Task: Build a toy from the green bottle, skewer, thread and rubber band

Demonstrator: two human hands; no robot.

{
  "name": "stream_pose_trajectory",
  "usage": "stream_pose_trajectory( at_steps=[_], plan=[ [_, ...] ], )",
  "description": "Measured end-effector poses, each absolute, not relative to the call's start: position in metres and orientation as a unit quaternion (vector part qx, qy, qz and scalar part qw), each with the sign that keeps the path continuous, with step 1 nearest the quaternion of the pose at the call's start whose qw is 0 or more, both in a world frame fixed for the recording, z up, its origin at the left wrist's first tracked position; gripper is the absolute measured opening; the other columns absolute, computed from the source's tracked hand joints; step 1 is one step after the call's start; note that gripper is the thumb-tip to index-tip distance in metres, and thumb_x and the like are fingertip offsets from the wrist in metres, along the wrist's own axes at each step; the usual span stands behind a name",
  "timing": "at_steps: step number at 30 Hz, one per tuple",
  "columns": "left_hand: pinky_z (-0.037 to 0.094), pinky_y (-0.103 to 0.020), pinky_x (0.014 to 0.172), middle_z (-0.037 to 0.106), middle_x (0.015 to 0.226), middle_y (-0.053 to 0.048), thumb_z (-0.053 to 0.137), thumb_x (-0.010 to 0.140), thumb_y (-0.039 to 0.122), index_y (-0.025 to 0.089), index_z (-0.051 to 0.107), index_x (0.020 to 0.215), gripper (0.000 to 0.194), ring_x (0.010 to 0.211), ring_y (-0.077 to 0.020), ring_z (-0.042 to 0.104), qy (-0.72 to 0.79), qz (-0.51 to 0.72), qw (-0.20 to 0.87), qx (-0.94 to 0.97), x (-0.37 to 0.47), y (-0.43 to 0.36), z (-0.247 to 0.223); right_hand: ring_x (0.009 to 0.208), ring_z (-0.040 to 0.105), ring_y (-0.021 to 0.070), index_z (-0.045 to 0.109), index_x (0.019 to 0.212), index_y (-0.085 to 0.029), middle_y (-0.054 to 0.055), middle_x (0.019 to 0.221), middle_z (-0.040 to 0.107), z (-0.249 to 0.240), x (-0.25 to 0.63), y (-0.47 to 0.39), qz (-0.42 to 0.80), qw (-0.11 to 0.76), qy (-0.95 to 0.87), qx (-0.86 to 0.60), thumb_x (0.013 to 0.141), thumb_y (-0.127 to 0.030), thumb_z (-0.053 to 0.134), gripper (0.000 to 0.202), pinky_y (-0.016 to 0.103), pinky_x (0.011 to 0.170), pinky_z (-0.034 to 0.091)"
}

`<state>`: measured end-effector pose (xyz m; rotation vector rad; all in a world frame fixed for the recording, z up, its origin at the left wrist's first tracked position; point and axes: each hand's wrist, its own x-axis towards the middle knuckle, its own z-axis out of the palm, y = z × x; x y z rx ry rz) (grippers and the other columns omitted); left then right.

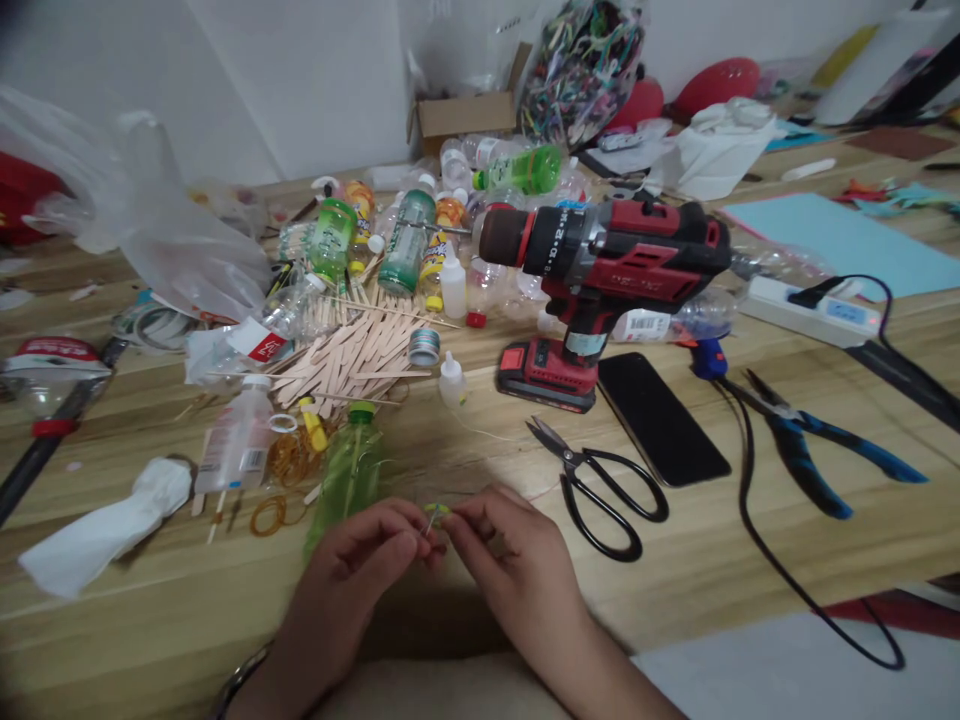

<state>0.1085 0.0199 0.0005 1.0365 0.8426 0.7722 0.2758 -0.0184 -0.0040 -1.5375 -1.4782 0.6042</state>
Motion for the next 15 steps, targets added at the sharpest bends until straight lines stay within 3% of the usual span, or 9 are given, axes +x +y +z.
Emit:
stream_pose_trajectory(
  at_steps=[5,8,10,15],
  plan=[
    [0.052,-0.025,0.077,0.073,0.075,-0.001,0.077,0.081,0.033,0.017,0.074,0.071,0.019,0.074,-0.0135,0.066,0.402,0.33,0.782,0.342,0.115,0.023,0.0,0.057,0.061,0.0145,0.069,0.072,-0.023,-0.002,0.063,0.063,-0.01,0.279,-0.018,0.254,0.432,-0.609,-0.615,0.092,-0.021,0.061,0.021,0.023,0.052,0.049],
    [0.053,-0.026,0.076,0.072,0.073,-0.001,0.083,0.074,0.037,0.016,0.074,0.07,0.023,0.072,-0.0134,0.066,0.417,0.324,0.796,0.297,0.118,0.023,0.002,0.061,0.064,0.015,0.072,0.092,-0.022,-0.001,0.07,0.065,-0.013,0.282,-0.02,0.248,0.434,-0.615,-0.61,0.091,-0.02,0.062,0.01,0.024,0.056,0.053],
    [0.055,-0.027,0.077,0.072,0.072,-0.001,0.086,0.07,0.038,0.015,0.073,0.069,0.026,0.072,-0.0137,0.067,0.431,0.321,0.796,0.279,0.119,0.023,0.003,0.061,0.064,0.015,0.069,0.103,-0.021,-0.001,0.074,0.064,-0.014,0.285,-0.023,0.221,0.444,-0.615,-0.613,0.091,-0.018,0.064,0.014,0.025,0.058,0.055],
    [0.057,-0.028,0.078,0.072,0.073,0.0,0.09,0.065,0.042,0.016,0.074,0.069,0.031,0.072,-0.0136,0.068,0.438,0.323,0.806,0.233,0.122,0.021,0.002,0.07,0.066,0.0142,0.068,0.098,-0.025,0.0,0.08,0.067,-0.01,0.293,-0.034,0.185,0.44,-0.675,-0.563,0.091,-0.01,0.06,0.018,0.022,0.062,0.056]
  ],
)
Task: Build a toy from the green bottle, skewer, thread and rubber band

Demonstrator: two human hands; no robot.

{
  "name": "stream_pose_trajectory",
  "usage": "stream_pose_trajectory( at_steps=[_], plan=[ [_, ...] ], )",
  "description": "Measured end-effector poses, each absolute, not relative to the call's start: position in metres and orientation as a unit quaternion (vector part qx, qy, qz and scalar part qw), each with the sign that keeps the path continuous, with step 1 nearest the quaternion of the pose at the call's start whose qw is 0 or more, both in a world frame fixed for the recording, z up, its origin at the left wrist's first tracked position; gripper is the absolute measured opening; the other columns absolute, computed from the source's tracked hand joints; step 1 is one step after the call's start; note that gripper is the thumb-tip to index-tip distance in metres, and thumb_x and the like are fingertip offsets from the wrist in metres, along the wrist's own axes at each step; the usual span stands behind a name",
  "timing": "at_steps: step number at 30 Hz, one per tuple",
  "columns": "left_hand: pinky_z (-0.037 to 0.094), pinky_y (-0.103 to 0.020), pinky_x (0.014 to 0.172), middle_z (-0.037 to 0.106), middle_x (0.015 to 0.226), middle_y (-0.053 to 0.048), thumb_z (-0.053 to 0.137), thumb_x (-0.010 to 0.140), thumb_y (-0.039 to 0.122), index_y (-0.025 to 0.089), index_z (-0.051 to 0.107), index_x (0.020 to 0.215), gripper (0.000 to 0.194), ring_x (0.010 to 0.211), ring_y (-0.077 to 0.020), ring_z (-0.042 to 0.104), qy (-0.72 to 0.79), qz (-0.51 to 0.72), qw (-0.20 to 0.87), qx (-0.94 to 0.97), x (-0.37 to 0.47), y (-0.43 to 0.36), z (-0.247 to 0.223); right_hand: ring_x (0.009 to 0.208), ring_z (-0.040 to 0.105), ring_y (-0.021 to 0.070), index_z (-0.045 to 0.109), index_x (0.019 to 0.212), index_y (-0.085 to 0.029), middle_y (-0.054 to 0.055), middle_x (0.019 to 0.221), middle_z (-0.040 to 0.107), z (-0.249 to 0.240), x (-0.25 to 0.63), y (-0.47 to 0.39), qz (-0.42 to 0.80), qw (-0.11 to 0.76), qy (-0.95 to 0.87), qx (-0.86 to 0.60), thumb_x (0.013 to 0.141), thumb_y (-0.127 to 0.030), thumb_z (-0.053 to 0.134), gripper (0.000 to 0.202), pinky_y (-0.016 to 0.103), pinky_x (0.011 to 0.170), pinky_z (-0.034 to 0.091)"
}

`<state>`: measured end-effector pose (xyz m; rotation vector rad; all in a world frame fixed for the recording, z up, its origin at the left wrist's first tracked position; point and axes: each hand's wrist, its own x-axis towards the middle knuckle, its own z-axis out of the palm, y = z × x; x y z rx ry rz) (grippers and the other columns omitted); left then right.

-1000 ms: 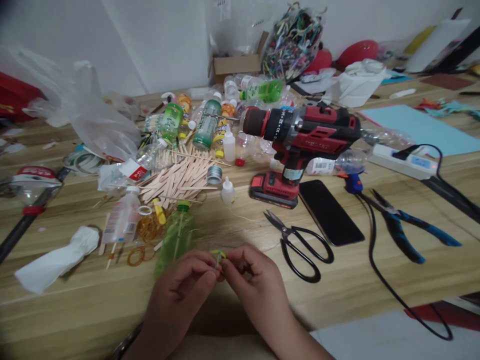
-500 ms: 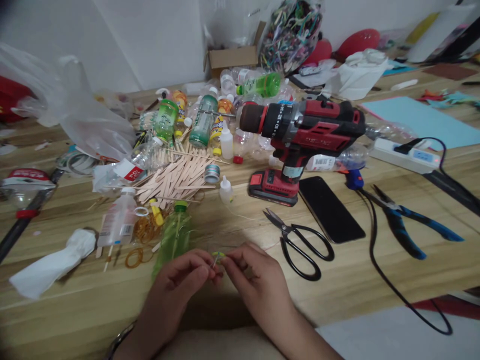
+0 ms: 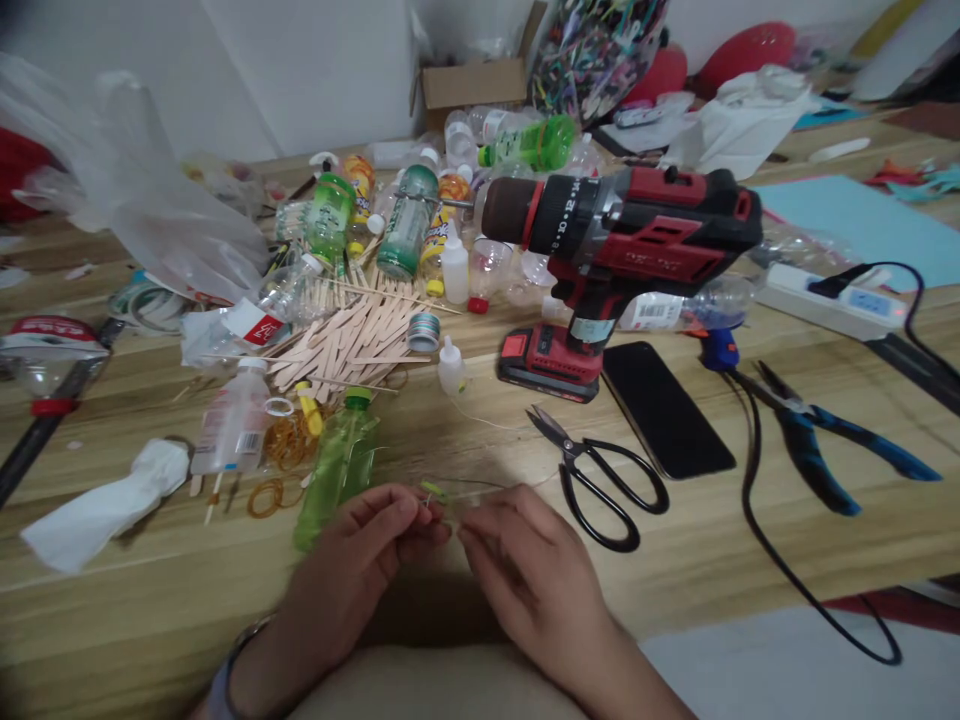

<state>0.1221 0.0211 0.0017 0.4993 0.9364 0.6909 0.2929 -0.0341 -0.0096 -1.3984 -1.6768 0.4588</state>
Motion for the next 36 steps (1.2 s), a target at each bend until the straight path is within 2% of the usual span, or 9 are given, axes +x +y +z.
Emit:
stream_pose_trajectory(
  at_steps=[4,13,16,20,24,30,36],
  plan=[
    [0.056,-0.025,0.076,0.074,0.073,-0.001,0.092,0.062,0.041,0.016,0.076,0.068,0.03,0.071,-0.0126,0.068,0.425,0.331,0.813,0.222,0.126,0.021,0.003,0.079,0.071,0.0161,0.07,0.105,-0.025,0.003,0.089,0.072,-0.01,0.293,-0.036,0.218,0.418,-0.684,-0.557,0.092,-0.011,0.058,0.022,0.024,0.067,0.059],
    [0.057,-0.023,0.074,0.074,0.073,0.0,0.092,0.064,0.042,0.016,0.075,0.068,0.031,0.07,-0.0123,0.069,0.432,0.328,0.81,0.221,0.126,0.02,0.0,0.072,0.068,0.0157,0.067,0.085,-0.024,0.001,0.078,0.069,-0.012,0.292,-0.034,0.29,0.398,-0.656,-0.572,0.094,-0.013,0.054,0.02,0.025,0.062,0.056],
    [0.055,-0.023,0.074,0.073,0.071,0.001,0.087,0.069,0.04,0.017,0.074,0.068,0.027,0.071,-0.0124,0.068,0.448,0.323,0.786,0.277,0.123,0.02,0.0,0.076,0.069,0.0154,0.067,0.091,-0.024,0.002,0.084,0.07,-0.011,0.293,-0.034,0.253,0.407,-0.683,-0.551,0.094,-0.011,0.054,0.019,0.024,0.066,0.057],
    [0.053,-0.025,0.072,0.075,0.069,0.0,0.072,0.081,0.034,0.02,0.071,0.071,0.017,0.07,-0.0156,0.069,0.491,0.277,0.705,0.43,0.12,0.021,0.005,0.077,0.07,0.0152,0.069,0.101,-0.024,0.004,0.091,0.071,-0.005,0.295,-0.033,0.143,0.396,-0.738,-0.527,0.094,-0.011,0.054,0.021,0.023,0.067,0.057],
    [0.052,-0.027,0.066,0.075,0.065,-0.001,0.064,0.082,0.034,0.022,0.072,0.07,0.019,0.066,-0.0186,0.069,0.51,0.242,0.64,0.522,0.119,0.022,0.01,0.069,0.069,0.0156,0.069,0.094,-0.021,0.004,0.082,0.073,0.003,0.295,-0.033,0.071,0.363,-0.769,-0.522,0.095,-0.013,0.051,0.019,0.025,0.06,0.054],
    [0.047,-0.025,0.055,0.068,0.059,0.0,0.061,0.081,0.035,0.023,0.075,0.07,0.022,0.057,-0.0177,0.062,0.507,0.236,0.593,0.58,0.118,0.021,0.011,0.066,0.068,0.0156,0.07,0.094,-0.02,0.004,0.081,0.074,0.007,0.293,-0.03,0.058,0.344,-0.784,-0.513,0.095,-0.011,0.051,0.021,0.026,0.059,0.052],
    [0.053,-0.029,0.074,0.079,0.086,-0.003,0.057,0.089,0.03,0.027,0.08,0.09,0.023,0.079,-0.0209,0.069,0.474,0.215,0.559,0.646,0.112,0.019,0.004,0.063,0.065,0.0154,0.068,0.087,-0.019,0.003,0.077,0.073,0.009,0.292,-0.025,0.052,0.341,-0.795,-0.499,0.092,-0.009,0.05,0.021,0.026,0.056,0.051]
  ],
)
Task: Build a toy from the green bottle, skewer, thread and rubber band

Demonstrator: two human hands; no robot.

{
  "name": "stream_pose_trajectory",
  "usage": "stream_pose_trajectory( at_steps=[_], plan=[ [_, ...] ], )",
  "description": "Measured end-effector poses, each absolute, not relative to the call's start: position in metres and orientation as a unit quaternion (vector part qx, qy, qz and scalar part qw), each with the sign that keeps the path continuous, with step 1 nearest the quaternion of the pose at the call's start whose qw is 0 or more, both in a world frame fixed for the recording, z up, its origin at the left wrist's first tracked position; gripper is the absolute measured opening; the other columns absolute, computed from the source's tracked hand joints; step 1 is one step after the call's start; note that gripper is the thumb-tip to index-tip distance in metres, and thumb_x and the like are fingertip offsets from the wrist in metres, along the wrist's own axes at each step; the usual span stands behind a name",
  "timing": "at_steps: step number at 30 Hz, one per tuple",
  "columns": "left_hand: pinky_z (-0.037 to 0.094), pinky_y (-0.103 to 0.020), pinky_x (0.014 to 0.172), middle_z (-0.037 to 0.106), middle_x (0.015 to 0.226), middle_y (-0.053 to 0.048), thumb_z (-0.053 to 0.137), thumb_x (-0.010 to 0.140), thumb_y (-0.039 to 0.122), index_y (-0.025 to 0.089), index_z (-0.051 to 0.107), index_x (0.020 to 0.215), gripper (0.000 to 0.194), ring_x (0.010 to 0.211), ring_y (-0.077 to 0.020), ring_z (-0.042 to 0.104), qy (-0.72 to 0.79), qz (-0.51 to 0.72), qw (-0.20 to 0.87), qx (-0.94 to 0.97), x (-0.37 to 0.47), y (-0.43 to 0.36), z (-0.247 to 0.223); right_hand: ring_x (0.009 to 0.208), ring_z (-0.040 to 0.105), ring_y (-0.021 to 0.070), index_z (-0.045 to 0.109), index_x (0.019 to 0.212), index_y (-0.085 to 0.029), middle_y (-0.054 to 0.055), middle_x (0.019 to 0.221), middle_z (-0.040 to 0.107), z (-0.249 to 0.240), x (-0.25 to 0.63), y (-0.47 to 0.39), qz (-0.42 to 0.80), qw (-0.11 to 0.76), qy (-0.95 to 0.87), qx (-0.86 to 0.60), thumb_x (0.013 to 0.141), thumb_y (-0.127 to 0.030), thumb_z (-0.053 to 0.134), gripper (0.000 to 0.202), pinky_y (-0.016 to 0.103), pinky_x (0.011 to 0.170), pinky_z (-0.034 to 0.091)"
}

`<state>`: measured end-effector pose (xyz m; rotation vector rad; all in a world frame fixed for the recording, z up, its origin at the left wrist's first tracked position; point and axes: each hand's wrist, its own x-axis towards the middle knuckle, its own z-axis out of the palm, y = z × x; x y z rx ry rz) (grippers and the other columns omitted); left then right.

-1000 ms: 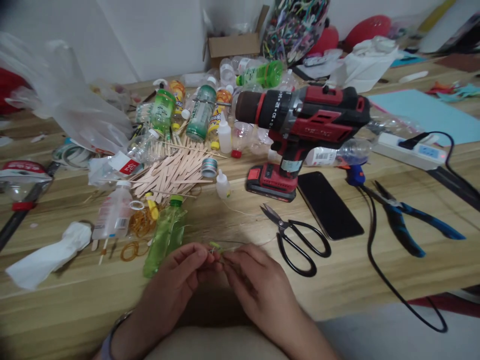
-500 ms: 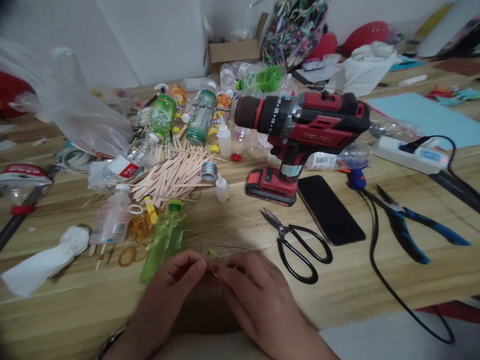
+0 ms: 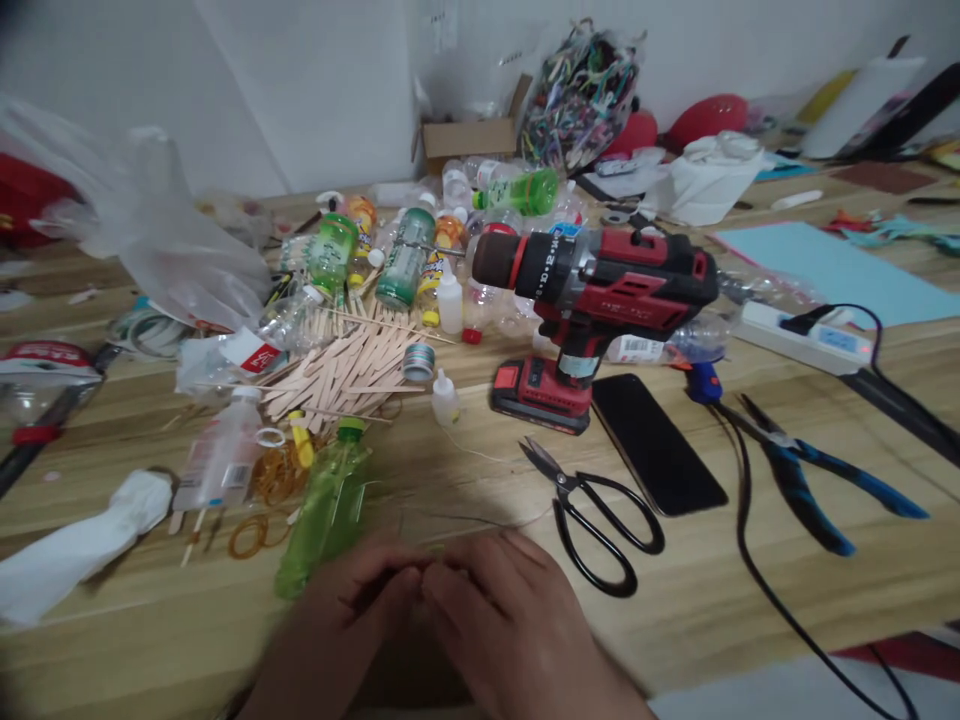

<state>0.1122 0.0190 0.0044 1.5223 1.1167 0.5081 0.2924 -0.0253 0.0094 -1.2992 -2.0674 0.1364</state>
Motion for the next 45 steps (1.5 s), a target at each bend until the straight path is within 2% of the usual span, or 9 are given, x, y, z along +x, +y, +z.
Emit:
stream_pose_trajectory(
  at_steps=[3,7,15,21,27,31,34,37,45],
  plan=[
    [0.052,-0.028,0.076,0.078,0.088,-0.003,0.057,0.092,0.027,0.028,0.08,0.094,0.023,0.081,-0.0204,0.069,0.452,0.221,0.532,0.681,0.11,0.018,0.004,0.063,0.063,0.0161,0.068,0.087,-0.019,0.004,0.077,0.071,0.009,0.291,-0.026,0.066,0.345,-0.792,-0.499,0.095,-0.012,0.049,0.022,0.028,0.057,0.05],
    [0.052,-0.027,0.071,0.075,0.081,-0.004,0.057,0.092,0.021,0.022,0.078,0.09,0.021,0.075,-0.0193,0.068,0.425,0.217,0.479,0.737,0.108,0.018,0.008,0.064,0.06,0.017,0.067,0.086,-0.018,0.004,0.075,0.067,0.008,0.29,-0.028,0.089,0.345,-0.785,-0.507,0.097,-0.013,0.049,0.021,0.029,0.056,0.048],
    [0.053,-0.025,0.069,0.073,0.083,-0.005,0.049,0.093,0.009,0.017,0.075,0.093,0.028,0.077,-0.0181,0.069,0.377,0.192,0.379,0.823,0.104,0.015,0.013,0.059,0.055,0.0134,0.062,0.074,-0.019,0.001,0.068,0.056,0.018,0.285,-0.029,0.225,0.366,-0.718,-0.548,0.089,-0.007,0.05,0.022,0.022,0.05,0.042],
    [0.053,-0.024,0.071,0.075,0.086,-0.004,0.048,0.092,0.006,0.018,0.075,0.096,0.03,0.078,-0.0166,0.07,0.373,0.194,0.381,0.823,0.103,0.011,0.018,0.058,0.054,0.0134,0.062,0.074,-0.019,0.0,0.066,0.057,0.021,0.285,-0.029,0.153,0.359,-0.756,-0.526,0.091,-0.007,0.05,0.023,0.023,0.051,0.04],
    [0.047,-0.022,0.06,0.069,0.072,-0.002,0.049,0.095,0.012,0.017,0.073,0.082,0.029,0.066,-0.014,0.065,0.362,0.232,0.359,0.828,0.102,0.012,0.016,0.062,0.056,0.0139,0.066,0.077,-0.018,0.001,0.069,0.057,0.023,0.289,-0.029,0.221,0.352,-0.741,-0.528,0.092,-0.008,0.051,0.023,0.023,0.051,0.041],
    [0.043,-0.022,0.058,0.065,0.067,-0.001,0.05,0.095,0.014,0.016,0.067,0.072,0.028,0.063,-0.0132,0.061,0.367,0.236,0.352,0.828,0.103,0.013,0.018,0.068,0.061,0.0131,0.067,0.085,-0.02,0.0,0.075,0.06,0.02,0.29,-0.029,0.266,0.389,-0.699,-0.537,0.093,-0.012,0.056,0.016,0.022,0.057,0.047],
    [0.043,-0.02,0.06,0.064,0.068,0.001,0.052,0.095,0.014,0.017,0.065,0.076,0.024,0.064,-0.0118,0.06,0.37,0.261,0.364,0.814,0.104,0.013,0.019,0.082,0.066,0.014,0.068,0.099,-0.024,0.0,0.088,0.065,0.016,0.29,-0.028,0.259,0.416,-0.682,-0.543,0.091,-0.012,0.061,0.016,0.022,0.069,0.052],
    [0.044,-0.019,0.061,0.066,0.07,0.002,0.051,0.096,0.014,0.018,0.066,0.08,0.021,0.065,-0.0112,0.061,0.366,0.27,0.38,0.806,0.105,0.014,0.02,0.091,0.067,0.0154,0.068,0.1,-0.027,0.0,0.095,0.067,0.014,0.288,-0.028,0.244,0.424,-0.682,-0.544,0.09,-0.011,0.063,0.02,0.024,0.074,0.053],
    [0.045,-0.022,0.061,0.071,0.072,-0.001,0.051,0.094,0.015,0.018,0.07,0.081,0.023,0.065,-0.0139,0.064,0.395,0.258,0.388,0.792,0.107,0.015,0.015,0.081,0.065,0.0192,0.066,0.088,-0.022,0.004,0.088,0.067,0.014,0.282,-0.026,0.146,0.4,-0.723,-0.544,0.089,-0.007,0.058,0.017,0.034,0.069,0.051]
  ],
)
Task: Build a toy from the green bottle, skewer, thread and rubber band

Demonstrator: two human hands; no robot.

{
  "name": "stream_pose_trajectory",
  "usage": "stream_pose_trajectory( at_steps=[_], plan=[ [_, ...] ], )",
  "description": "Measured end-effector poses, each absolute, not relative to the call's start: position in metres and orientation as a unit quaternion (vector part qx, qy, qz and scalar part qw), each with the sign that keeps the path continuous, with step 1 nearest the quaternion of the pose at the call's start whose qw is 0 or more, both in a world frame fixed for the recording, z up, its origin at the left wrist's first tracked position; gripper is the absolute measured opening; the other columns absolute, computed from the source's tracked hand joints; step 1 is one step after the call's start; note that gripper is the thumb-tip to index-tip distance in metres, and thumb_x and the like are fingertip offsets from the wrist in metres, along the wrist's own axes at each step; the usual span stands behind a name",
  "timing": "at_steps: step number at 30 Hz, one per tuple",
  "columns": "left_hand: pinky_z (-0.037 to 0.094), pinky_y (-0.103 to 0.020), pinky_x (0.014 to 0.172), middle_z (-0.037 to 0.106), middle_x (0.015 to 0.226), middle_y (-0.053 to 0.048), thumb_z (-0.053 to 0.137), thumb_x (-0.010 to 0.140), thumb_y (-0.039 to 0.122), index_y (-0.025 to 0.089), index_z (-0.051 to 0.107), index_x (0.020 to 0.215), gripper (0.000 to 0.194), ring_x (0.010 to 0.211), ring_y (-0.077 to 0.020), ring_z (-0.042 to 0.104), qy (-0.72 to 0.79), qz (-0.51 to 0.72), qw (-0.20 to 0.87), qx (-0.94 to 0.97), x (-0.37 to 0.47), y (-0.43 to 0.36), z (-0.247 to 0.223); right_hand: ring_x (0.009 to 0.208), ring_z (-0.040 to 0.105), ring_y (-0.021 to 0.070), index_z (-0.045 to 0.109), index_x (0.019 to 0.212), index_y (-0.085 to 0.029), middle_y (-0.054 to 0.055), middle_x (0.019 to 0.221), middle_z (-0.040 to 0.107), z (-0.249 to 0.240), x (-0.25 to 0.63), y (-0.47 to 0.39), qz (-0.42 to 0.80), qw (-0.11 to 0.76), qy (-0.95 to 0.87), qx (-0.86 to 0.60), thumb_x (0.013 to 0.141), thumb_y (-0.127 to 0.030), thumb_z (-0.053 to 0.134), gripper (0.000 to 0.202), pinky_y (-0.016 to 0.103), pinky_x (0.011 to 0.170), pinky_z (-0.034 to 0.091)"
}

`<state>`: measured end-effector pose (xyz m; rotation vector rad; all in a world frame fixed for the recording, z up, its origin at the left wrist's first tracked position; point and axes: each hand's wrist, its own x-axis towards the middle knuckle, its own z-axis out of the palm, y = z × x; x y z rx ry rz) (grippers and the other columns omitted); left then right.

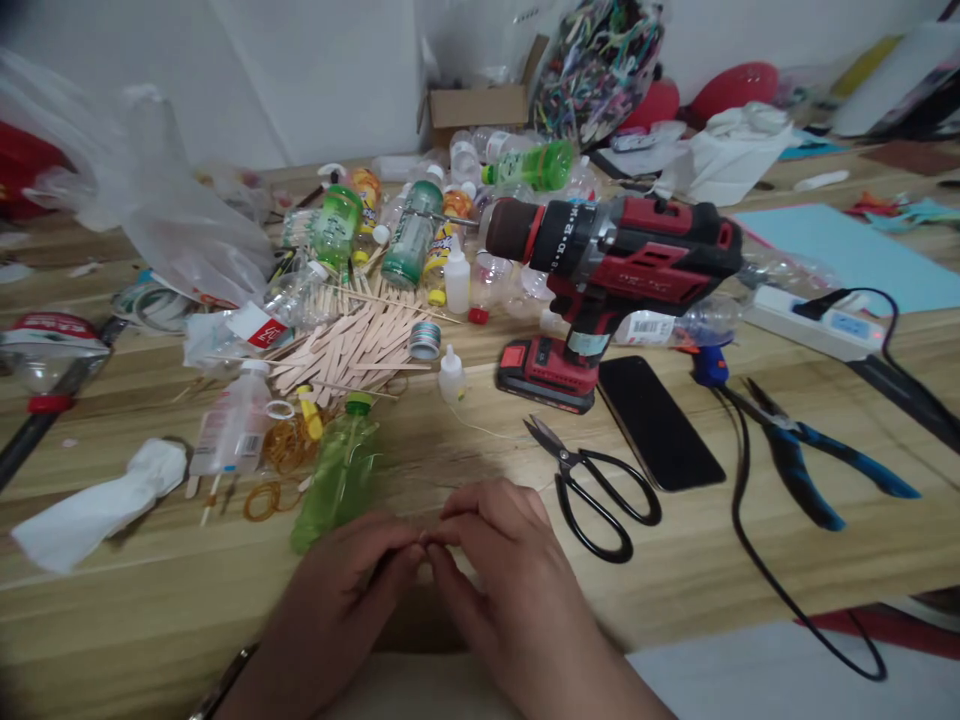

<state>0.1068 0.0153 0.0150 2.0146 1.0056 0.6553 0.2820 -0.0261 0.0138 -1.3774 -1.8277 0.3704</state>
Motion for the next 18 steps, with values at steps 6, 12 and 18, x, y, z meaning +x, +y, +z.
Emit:
stream_pose_trajectory(
  at_steps=[6,12,18],
  plan=[
    [0.047,-0.025,0.063,0.074,0.072,-0.002,0.054,0.089,0.019,0.019,0.073,0.079,0.022,0.068,-0.0169,0.066,0.435,0.201,0.475,0.738,0.105,0.019,0.016,0.091,0.067,0.0204,0.066,0.093,-0.019,0.008,0.1,0.072,0.017,0.284,-0.028,0.083,0.368,-0.776,-0.505,0.095,-0.008,0.054,0.016,0.033,0.078,0.054],
    [0.051,-0.025,0.076,0.08,0.088,0.002,0.055,0.088,0.016,0.024,0.076,0.089,0.023,0.082,-0.0161,0.07,0.373,0.174,0.623,0.664,0.102,0.026,0.027,0.104,0.067,0.0181,0.064,0.105,-0.016,0.007,0.109,0.077,0.019,0.29,-0.027,0.073,0.357,-0.839,-0.404,0.099,-0.01,0.054,0.013,0.031,0.091,0.052],
    [0.045,-0.025,0.062,0.074,0.072,0.0,0.052,0.092,0.021,0.021,0.072,0.077,0.024,0.067,-0.0164,0.066,0.427,0.196,0.472,0.746,0.102,0.02,0.024,0.086,0.07,0.0178,0.064,0.102,-0.024,0.003,0.097,0.076,0.022,0.291,-0.026,0.147,0.394,-0.756,-0.502,0.09,-0.01,0.062,0.018,0.033,0.075,0.055]
  ],
)
